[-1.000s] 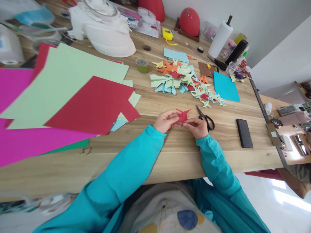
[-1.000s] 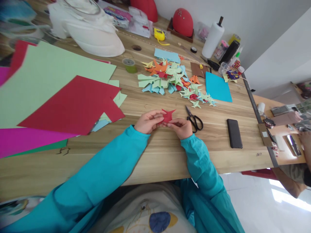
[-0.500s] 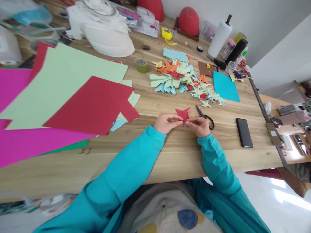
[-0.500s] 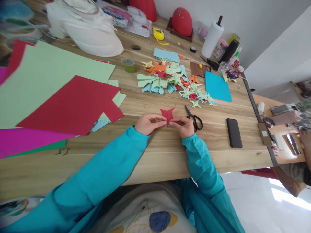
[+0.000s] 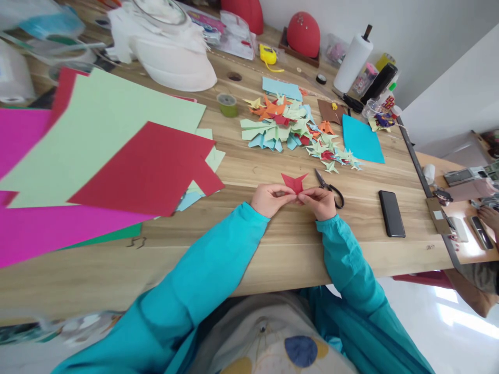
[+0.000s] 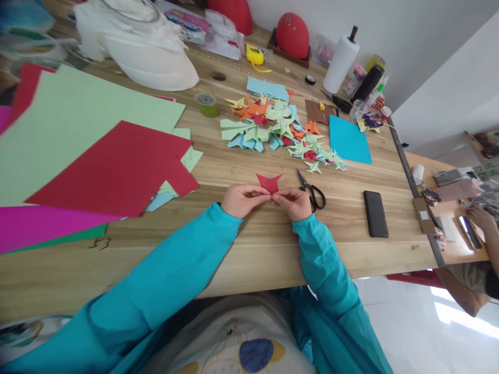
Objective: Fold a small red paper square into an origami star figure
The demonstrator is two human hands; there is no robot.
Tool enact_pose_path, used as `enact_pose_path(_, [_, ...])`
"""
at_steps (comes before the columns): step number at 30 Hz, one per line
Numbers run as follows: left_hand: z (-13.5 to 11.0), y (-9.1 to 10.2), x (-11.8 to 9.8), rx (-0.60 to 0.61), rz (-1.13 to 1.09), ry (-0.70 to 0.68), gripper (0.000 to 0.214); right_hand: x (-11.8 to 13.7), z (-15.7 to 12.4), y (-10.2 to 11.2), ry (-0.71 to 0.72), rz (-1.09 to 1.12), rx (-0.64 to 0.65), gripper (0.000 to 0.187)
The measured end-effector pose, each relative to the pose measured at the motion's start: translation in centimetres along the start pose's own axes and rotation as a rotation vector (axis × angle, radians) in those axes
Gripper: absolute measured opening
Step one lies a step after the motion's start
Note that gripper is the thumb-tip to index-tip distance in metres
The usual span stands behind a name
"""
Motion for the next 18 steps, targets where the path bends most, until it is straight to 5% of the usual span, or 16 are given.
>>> enact_pose_path(18, [-0.21,0.55,-0.91,-0.118,0.108,-0.132,0.013,-0.02,-0.2,-0.21,0.043,-0.009,-0.021,0.026])
Point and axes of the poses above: each hand's wrist, its own z-axis towards the middle knuckle, its own y-axis out of the back of the hand, x = y × z, the point moved 6 cm from there along z, towards the middle knuckle, and after that the axes turned 13 degrees about -x, right-handed, at the moved point
